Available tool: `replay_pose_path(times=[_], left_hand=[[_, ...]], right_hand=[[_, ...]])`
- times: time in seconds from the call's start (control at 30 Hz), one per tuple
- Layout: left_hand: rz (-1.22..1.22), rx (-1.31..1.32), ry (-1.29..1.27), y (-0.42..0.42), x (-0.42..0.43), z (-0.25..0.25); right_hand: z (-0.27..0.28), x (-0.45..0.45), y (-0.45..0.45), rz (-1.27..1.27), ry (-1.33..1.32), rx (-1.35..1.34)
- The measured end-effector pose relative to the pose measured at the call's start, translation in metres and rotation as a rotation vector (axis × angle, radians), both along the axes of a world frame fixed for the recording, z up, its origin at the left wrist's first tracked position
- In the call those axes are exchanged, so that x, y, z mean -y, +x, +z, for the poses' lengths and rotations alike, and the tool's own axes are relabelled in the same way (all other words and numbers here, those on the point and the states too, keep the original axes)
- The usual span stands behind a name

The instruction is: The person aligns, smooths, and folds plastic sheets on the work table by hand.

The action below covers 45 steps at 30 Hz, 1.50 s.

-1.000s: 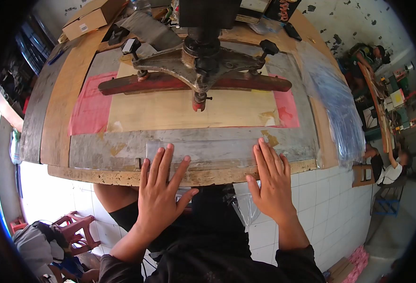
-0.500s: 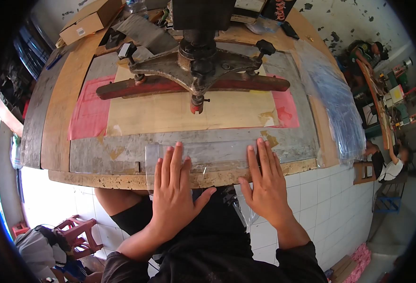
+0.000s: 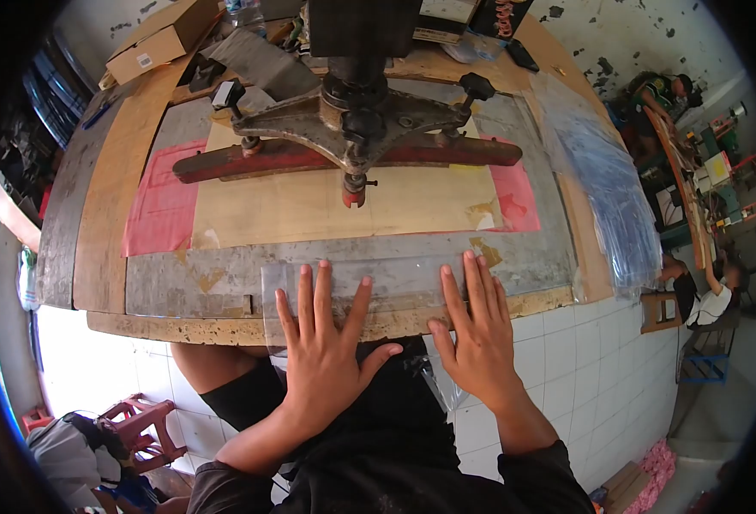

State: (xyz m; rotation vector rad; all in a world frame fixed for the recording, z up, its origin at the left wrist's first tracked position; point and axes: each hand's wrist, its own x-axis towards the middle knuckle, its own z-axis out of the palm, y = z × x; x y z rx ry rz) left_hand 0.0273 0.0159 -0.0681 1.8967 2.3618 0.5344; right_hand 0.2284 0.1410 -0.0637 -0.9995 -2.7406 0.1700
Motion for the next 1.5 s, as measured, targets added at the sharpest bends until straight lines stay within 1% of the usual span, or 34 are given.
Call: replay_pose_path(times=[0.17,0.27,0.57,0.77,0.83,0.87,0.9,0.97,1.0,1.13,1.17,1.2,1.23,1.3,1.33,1.37,1.4,1.43,1.47,1.5], left_hand=[[0.007,-0.017,-0.009,-0.001,0.000,-0.001],[0.003,-0.015,-0.023,-0.002,0.001,0.001],[0.010,-0.027,-0.018,-0.001,-0.001,0.004],[0.003,0.014,0.000,-0.005,0.001,0.010],[-0.004,-0.004,0.005,-0.006,0.001,0.008],[-0.003,-0.004,0.007,-0.006,0.002,0.007],[-0.006,-0.013,0.016,-0.006,0.002,0.006],[-0.011,-0.025,0.030,-0.005,0.002,0.004],[-0.006,-0.019,0.038,-0.004,0.002,0.003],[0.014,-0.025,0.061,0.000,0.009,0.012],[0.011,-0.027,0.064,0.002,0.013,0.017],[0.030,0.034,0.078,0.003,0.019,0.024],[0.050,0.095,0.091,0.004,0.025,0.030],[0.077,0.060,0.119,0.001,0.034,0.044],[0.091,0.108,0.137,-0.001,0.038,0.051],[0.104,0.157,0.154,-0.003,0.041,0.058],[0.077,0.136,0.217,-0.005,0.040,0.069],[0.078,0.134,0.217,-0.009,0.037,0.074],[-0.061,0.222,0.253,-0.014,0.035,0.079],[-0.197,0.306,0.290,-0.018,0.032,0.084]], right_hand=[[-0.003,0.001,0.001,-0.005,-0.007,-0.032],[-0.002,0.002,0.001,-0.023,0.013,0.028],[-0.003,-0.002,0.001,-0.036,-0.055,-0.080],[-0.008,-0.013,0.020,0.035,-0.154,-0.235],[-0.014,-0.017,0.031,-0.135,0.002,-0.443],[-0.013,-0.015,0.032,-0.280,0.104,-0.402],[-0.016,-0.015,0.037,-0.279,0.105,-0.403],[-0.025,-0.018,0.047,-0.347,0.032,-0.442],[-0.026,-0.017,0.046,-0.347,-0.045,-0.524],[-0.022,-0.016,0.043,-0.350,-0.051,-0.607],[-0.020,-0.017,0.044,-0.343,-0.145,-0.698],[-0.017,-0.017,0.046,-0.333,-0.240,-0.788],[-0.013,-0.015,0.048,-0.333,-0.237,-0.791],[0.000,-0.008,0.052,-0.303,-0.781,-1.139],[0.011,-0.004,0.046,-0.221,-0.825,-1.230],[0.020,-0.002,0.043,-0.220,-0.825,-1.232],[0.028,0.000,0.041,-0.135,-0.784,-1.162],[0.036,0.003,0.037,-0.052,-0.742,-1.092],[0.046,0.007,0.028,0.010,-0.709,-1.104],[0.055,0.012,0.021,0.018,-0.713,-1.105]])
